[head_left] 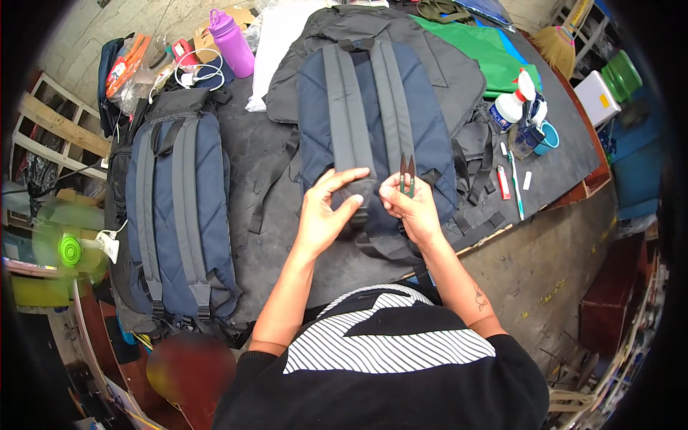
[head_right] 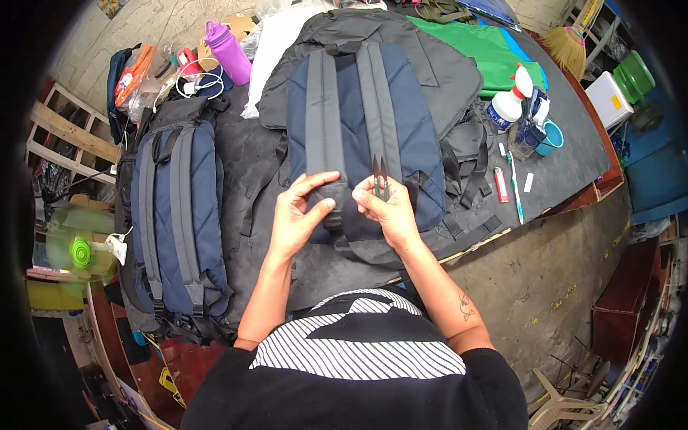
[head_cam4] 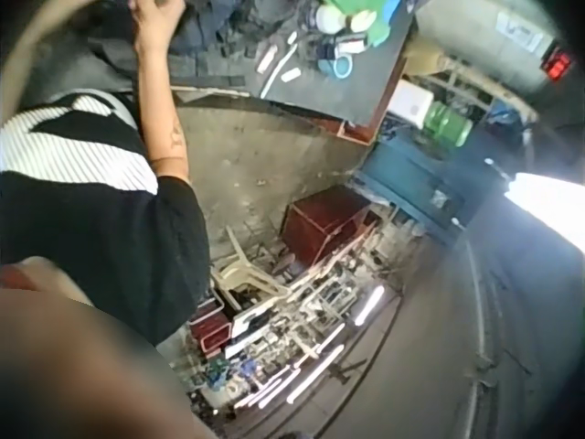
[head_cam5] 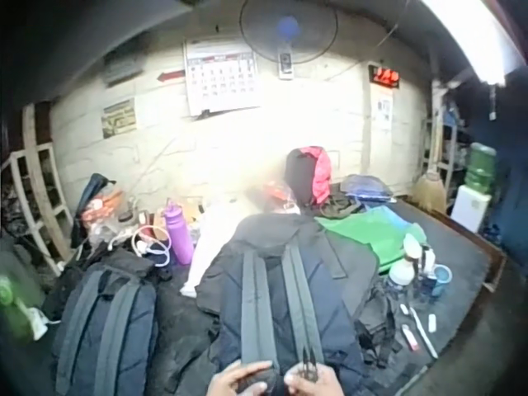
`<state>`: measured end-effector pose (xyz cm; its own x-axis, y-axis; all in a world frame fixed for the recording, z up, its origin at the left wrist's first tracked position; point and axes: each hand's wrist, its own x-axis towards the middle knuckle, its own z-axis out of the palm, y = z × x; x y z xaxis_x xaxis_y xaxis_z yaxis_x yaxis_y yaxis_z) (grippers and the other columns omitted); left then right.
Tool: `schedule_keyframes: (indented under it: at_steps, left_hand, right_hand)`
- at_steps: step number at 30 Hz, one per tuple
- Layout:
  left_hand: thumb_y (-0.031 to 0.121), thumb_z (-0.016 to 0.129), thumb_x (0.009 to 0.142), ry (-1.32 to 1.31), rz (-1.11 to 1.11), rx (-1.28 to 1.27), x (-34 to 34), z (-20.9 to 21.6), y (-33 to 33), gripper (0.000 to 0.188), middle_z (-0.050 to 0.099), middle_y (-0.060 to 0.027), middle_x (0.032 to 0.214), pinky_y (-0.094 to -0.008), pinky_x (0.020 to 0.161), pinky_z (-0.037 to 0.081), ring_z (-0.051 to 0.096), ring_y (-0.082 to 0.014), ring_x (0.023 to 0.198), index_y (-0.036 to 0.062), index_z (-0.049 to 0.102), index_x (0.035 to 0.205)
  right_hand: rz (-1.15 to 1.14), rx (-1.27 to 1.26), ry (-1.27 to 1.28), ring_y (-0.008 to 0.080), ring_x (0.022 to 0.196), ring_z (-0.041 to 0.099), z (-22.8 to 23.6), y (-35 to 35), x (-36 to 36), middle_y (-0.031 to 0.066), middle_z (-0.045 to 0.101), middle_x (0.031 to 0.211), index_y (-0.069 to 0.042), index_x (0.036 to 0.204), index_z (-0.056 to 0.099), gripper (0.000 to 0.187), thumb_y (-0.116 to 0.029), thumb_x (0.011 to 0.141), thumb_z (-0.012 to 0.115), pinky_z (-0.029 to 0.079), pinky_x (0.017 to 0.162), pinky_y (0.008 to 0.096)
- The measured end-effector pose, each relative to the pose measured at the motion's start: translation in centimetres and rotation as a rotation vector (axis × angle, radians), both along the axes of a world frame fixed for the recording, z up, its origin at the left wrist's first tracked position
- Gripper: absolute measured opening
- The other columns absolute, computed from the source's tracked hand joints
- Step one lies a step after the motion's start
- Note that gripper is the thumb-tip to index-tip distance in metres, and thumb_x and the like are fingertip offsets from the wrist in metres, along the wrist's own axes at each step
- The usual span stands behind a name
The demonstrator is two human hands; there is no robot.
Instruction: Inspecting, cleaning, and finishing backpack straps and buckles using a toothbrush and lighter to singe loose threads.
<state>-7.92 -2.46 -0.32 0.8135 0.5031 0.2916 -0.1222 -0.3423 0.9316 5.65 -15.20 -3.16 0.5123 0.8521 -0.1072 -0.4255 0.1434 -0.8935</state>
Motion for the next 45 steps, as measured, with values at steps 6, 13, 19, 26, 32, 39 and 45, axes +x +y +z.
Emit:
schedule_keyframes:
  at_steps: [6,13,19,26,32,39,45]
  left_hand:
    - [-0.001,0.065,0.079,-0.176,0.018,-0.29,-1.0,0.4,2.5,0.058,0.062,-0.0102,0.104,-0.0305,0.081,0.052,0.063,-0.0158,0.087,-0.0027,0.043,0.132]
    - [0.005,0.057,0.087,-0.362,-0.061,-0.534,-1.6,4.8,4.3,0.063,0.057,-0.0172,0.112,-0.0321,0.077,0.055,0.066,-0.0212,0.084,0.0032,0.027,0.142]
    - [0.007,0.064,0.084,-0.06,-0.161,-0.542,-0.2,2.2,-0.5,0.066,0.047,-0.0158,0.126,-0.0295,0.078,0.054,0.066,-0.0259,0.086,0.0032,0.029,0.141]
    - [-0.003,0.068,0.072,0.295,-0.043,0.115,-1.2,-2.5,-3.7,0.075,0.055,-0.0147,0.115,-0.0331,0.08,0.047,0.056,-0.0249,0.098,0.0143,0.04,0.139]
    - [-0.001,0.072,0.066,0.225,0.084,0.439,-2.0,0.4,-2.3,0.074,0.058,-0.0127,0.097,-0.0379,0.084,0.046,0.056,-0.0314,0.092,0.0108,0.047,0.134]
    - [-0.006,0.064,0.08,-0.236,0.467,-0.271,-2.8,1.4,-1.4,0.072,0.058,-0.0098,0.106,-0.0243,0.081,0.045,0.057,-0.013,0.089,0.004,0.028,0.142]
    - [0.003,0.067,0.081,0.003,0.401,-0.349,-4.0,0.8,-1.4,0.062,0.044,0.0012,0.084,-0.0207,0.063,0.044,0.047,-0.0052,0.066,0.0055,0.039,0.137]
  right_hand:
    - [-0.506,0.034,-0.304,0.0022,0.054,0.035,1.4,-2.2,2.7,-0.0051,0.045,0.071,-0.005,0.104,0.054,0.023,-0.021,0.088,0.061,0.027,0.047,0.0166]
    - [-1.133,-0.605,-1.155,0.0214,0.095,0.048,-4.3,-11.7,13.9,0.0128,0.049,0.104,-0.001,0.12,0.046,0.039,-0.008,0.084,0.059,0.041,0.081,0.0304]
    - [-0.963,-0.817,-1.304,0.0362,0.102,0.051,-10.6,-15.3,15.6,0.0202,0.053,0.103,-0.001,0.116,0.05,0.04,-0.008,0.08,0.063,0.039,0.089,0.0434]
    - [-1.065,-1.289,-1.333,0.0336,0.101,0.049,-6.9,-15.5,16.7,0.0132,0.053,0.109,-0.009,0.111,0.058,0.034,-0.018,0.079,0.066,0.038,0.087,0.0455]
    - [-0.866,-1.327,-1.282,0.0387,0.089,0.058,-7.2,-19.3,20.2,0.0199,0.057,0.098,-0.004,0.1,0.056,0.02,-0.012,0.082,0.059,0.047,0.078,0.0461]
    - [-1.183,-1.353,-1.541,0.0381,0.083,0.063,5.1,-19.9,25.2,0.0137,0.065,0.091,-0.011,0.097,0.062,0.016,-0.019,0.089,0.051,0.05,0.07,0.0436]
    - [-0.713,-1.955,-1.647,0.0283,0.092,0.066,5.4,-19.1,37.7,0.0087,0.068,0.095,-0.014,0.093,0.066,0.021,-0.019,0.088,0.046,0.048,0.077,0.0467]
